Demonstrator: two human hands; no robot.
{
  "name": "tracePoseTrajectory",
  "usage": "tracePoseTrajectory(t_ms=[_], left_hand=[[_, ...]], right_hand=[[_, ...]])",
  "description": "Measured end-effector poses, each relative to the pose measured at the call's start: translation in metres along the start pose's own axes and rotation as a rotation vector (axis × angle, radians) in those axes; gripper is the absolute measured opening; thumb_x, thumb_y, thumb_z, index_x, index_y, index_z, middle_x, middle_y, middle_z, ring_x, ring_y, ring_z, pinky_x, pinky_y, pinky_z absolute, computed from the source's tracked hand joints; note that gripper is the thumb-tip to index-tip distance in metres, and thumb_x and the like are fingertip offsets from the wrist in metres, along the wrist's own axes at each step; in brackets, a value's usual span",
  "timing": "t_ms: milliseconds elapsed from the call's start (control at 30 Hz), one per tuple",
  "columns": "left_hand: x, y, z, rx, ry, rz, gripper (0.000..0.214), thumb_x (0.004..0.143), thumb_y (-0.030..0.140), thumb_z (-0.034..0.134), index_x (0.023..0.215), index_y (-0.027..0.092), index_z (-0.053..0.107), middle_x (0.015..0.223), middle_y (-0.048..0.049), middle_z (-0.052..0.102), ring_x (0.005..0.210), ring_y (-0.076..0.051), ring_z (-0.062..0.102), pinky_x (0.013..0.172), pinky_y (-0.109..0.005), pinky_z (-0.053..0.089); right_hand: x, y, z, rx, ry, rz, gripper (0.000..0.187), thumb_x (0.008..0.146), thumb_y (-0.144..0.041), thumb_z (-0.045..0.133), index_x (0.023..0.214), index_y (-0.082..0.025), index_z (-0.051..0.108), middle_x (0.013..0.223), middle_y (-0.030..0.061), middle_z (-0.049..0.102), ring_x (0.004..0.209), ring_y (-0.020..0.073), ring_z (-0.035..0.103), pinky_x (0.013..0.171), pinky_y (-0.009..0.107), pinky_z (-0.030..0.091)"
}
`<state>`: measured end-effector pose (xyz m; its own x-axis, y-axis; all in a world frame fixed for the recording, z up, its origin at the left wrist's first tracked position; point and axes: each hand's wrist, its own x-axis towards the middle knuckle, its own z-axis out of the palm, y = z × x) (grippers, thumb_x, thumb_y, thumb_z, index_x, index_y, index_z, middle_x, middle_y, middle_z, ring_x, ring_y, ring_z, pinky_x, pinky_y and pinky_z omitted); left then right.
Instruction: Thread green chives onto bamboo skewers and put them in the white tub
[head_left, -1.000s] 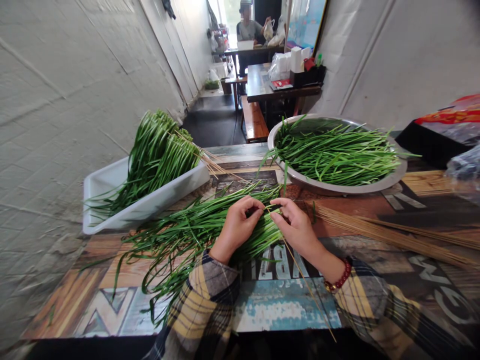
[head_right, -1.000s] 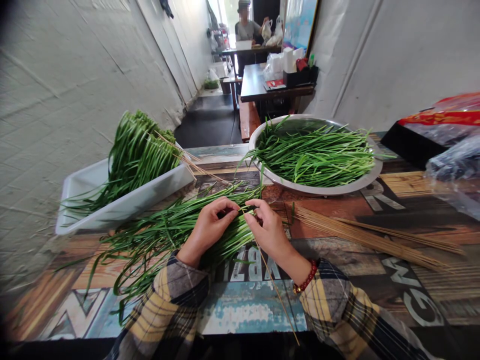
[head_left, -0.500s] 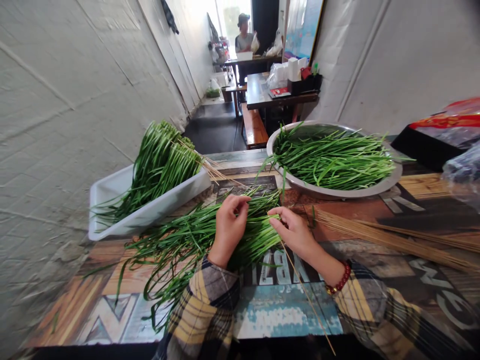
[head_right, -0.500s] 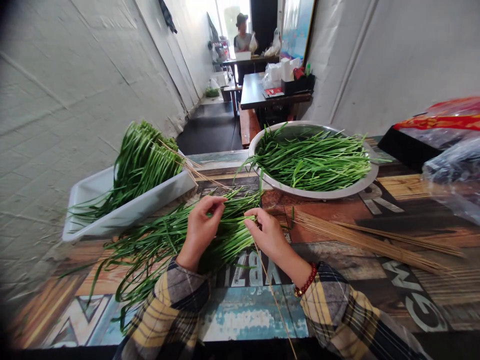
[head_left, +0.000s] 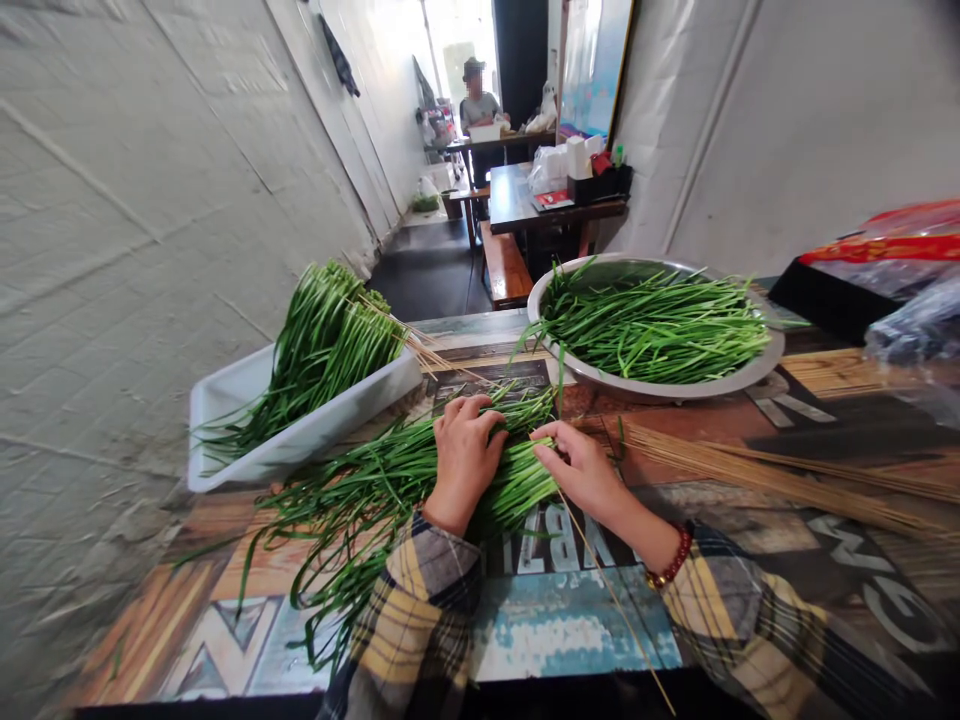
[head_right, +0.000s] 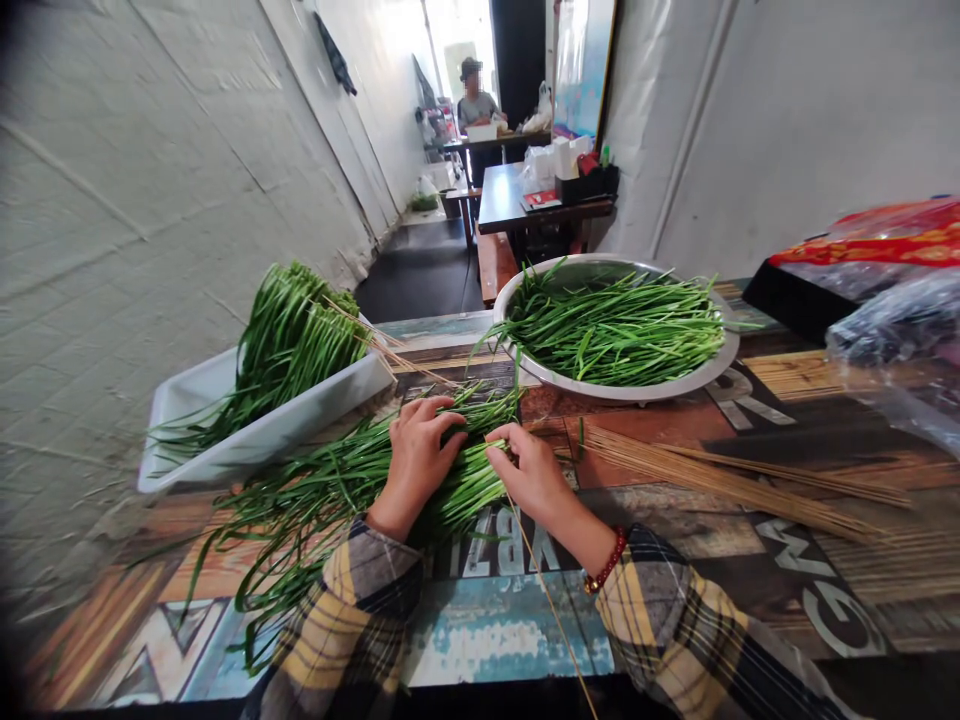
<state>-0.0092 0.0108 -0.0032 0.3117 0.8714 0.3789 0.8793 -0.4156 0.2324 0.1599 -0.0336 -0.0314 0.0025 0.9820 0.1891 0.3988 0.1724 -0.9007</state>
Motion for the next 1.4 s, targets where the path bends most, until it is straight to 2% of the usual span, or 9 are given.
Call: tracePoseTrajectory(t_ms=[167, 300, 400, 633, 733, 900, 1067, 1267, 1400], left_hand=[[0.002, 0.001, 0.000, -0.148, 0.144, 0.039, 0.012, 0.083, 0.011, 0.056, 0.079, 0.019, 0.063, 0.109, -0.0057, 0.067, 0.111, -0.025, 0.054, 0.095, -0.044, 0.039], [0.003, -0.004, 0.010, -0.351, 0.038, 0.099, 0.022, 0.083, 0.007, 0.052, 0.098, 0.019, 0.062, 0.108, -0.0069, 0.066, 0.101, -0.020, 0.059, 0.091, -0.037, 0.046], [0.002, -0.007, 0.014, -0.277, -0.021, 0.111, 0.032, 0.082, 0.015, 0.060, 0.114, 0.019, 0.061, 0.107, -0.0087, 0.064, 0.102, -0.024, 0.057, 0.091, -0.040, 0.045], [0.002, -0.006, 0.004, -0.168, 0.091, 0.050, 0.012, 0.085, 0.022, 0.060, 0.082, 0.019, 0.071, 0.087, -0.0070, 0.064, 0.086, -0.021, 0.056, 0.079, -0.035, 0.044], [0.003, -0.004, 0.002, -0.385, 0.147, 0.043, 0.015, 0.085, 0.016, 0.057, 0.088, 0.019, 0.071, 0.098, -0.0078, 0.068, 0.094, -0.021, 0.059, 0.086, -0.037, 0.044], [0.002, 0.002, -0.004, -0.754, -0.014, 0.025, 0.026, 0.085, 0.010, 0.049, 0.098, 0.018, 0.070, 0.093, -0.0053, 0.071, 0.089, -0.017, 0.064, 0.085, -0.031, 0.049], [0.001, 0.007, -0.011, -0.749, -0.045, 0.007, 0.019, 0.088, 0.023, 0.053, 0.095, 0.016, 0.069, 0.086, -0.0051, 0.070, 0.084, -0.017, 0.063, 0.080, -0.030, 0.048], [0.004, 0.006, -0.009, -0.568, 0.094, 0.039, 0.014, 0.085, 0.023, 0.059, 0.077, 0.018, 0.068, 0.082, -0.0049, 0.065, 0.082, -0.017, 0.059, 0.077, -0.030, 0.045], [0.003, 0.005, -0.009, -0.625, -0.023, 0.051, 0.014, 0.086, 0.019, 0.057, 0.080, 0.016, 0.069, 0.082, -0.0055, 0.066, 0.079, -0.016, 0.060, 0.073, -0.028, 0.047]], right_hand=[[0.000, -0.001, 0.000, -0.007, 0.035, -0.027, 0.018, 0.084, -0.027, 0.053, 0.093, -0.017, 0.066, 0.064, -0.0020, 0.055, 0.060, 0.0135, 0.047, 0.056, 0.024, 0.034], [-0.001, 0.000, 0.001, -0.016, 0.040, -0.023, 0.019, 0.084, -0.028, 0.054, 0.093, -0.018, 0.066, 0.068, -0.0007, 0.059, 0.063, 0.0146, 0.050, 0.060, 0.025, 0.037], [-0.001, 0.002, 0.001, 0.001, 0.026, -0.025, 0.019, 0.085, -0.029, 0.053, 0.093, -0.018, 0.066, 0.075, 0.0010, 0.063, 0.066, 0.0152, 0.053, 0.064, 0.026, 0.040], [-0.001, 0.000, 0.000, -0.017, 0.033, -0.037, 0.020, 0.085, -0.029, 0.053, 0.093, -0.017, 0.066, 0.069, -0.0008, 0.059, 0.063, 0.0141, 0.051, 0.061, 0.025, 0.038], [-0.003, -0.005, -0.002, -0.018, 0.066, -0.067, 0.021, 0.086, -0.030, 0.053, 0.093, -0.017, 0.067, 0.065, -0.0019, 0.056, 0.060, 0.0133, 0.049, 0.058, 0.024, 0.037], [-0.006, -0.011, -0.004, -0.022, 0.100, -0.114, 0.021, 0.086, -0.029, 0.053, 0.094, -0.017, 0.067, 0.064, -0.0020, 0.056, 0.057, 0.0125, 0.048, 0.056, 0.024, 0.037], [-0.006, -0.011, -0.005, -0.049, 0.087, -0.124, 0.021, 0.087, -0.030, 0.052, 0.095, -0.018, 0.067, 0.067, -0.0007, 0.060, 0.059, 0.0133, 0.051, 0.058, 0.024, 0.039], [-0.007, -0.014, -0.006, -0.047, 0.092, -0.129, 0.021, 0.087, -0.030, 0.052, 0.095, -0.018, 0.068, 0.065, -0.0010, 0.060, 0.056, 0.0131, 0.050, 0.056, 0.024, 0.039], [-0.009, -0.016, -0.008, -0.038, 0.093, -0.128, 0.021, 0.086, -0.030, 0.053, 0.095, -0.018, 0.068, 0.068, 0.0000, 0.063, 0.058, 0.0132, 0.053, 0.058, 0.024, 0.040]])
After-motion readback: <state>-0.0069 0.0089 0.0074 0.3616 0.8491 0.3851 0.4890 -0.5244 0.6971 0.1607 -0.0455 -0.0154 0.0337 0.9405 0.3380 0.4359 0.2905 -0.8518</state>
